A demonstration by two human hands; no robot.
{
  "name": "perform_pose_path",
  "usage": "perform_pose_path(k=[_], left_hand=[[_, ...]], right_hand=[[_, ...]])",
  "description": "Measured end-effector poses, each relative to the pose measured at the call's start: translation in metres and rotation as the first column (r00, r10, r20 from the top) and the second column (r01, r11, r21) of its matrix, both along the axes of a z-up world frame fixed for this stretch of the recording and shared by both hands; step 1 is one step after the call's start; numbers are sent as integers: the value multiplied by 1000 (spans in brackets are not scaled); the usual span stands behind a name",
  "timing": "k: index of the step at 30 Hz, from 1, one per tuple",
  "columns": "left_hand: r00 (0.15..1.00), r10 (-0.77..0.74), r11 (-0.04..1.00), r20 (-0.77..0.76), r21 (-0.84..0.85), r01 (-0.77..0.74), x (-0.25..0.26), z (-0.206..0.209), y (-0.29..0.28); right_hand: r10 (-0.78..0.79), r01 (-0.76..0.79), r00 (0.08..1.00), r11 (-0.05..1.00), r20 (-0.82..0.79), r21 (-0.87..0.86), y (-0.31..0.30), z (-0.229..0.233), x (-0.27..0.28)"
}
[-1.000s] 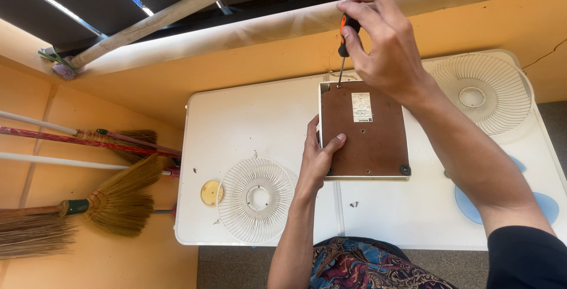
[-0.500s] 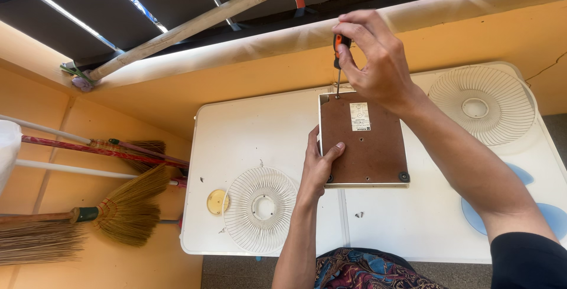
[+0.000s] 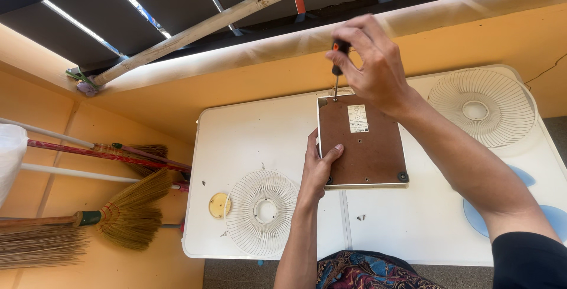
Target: The person uses a screwdriver to remove screws from the back of an electric fan's base and detaches the rear grille. The person then reattaches the base cover and continues to remove screws from the rear grille.
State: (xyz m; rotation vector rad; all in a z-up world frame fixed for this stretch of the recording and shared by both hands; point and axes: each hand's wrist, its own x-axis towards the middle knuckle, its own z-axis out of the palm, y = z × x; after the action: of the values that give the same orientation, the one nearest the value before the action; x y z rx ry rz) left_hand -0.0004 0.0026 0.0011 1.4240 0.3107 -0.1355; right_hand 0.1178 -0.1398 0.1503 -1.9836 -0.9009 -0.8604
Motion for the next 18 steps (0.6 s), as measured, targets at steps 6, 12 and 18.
perform_pose_path(k=[6, 12, 18], left_hand=[[1000, 5, 1000, -2, 22, -5, 1, -2, -1], [999, 22, 999, 29, -38, -21, 2, -2, 2], [1000, 16, 1000, 2, -6, -16, 3, -1, 2]], right_hand=[[-69, 83, 982, 994, 176, -73, 0, 2, 2], [-17, 17, 999, 1000, -33, -11, -1, -6, 5], [18, -17, 998, 1000, 55, -10, 3, -15, 8]])
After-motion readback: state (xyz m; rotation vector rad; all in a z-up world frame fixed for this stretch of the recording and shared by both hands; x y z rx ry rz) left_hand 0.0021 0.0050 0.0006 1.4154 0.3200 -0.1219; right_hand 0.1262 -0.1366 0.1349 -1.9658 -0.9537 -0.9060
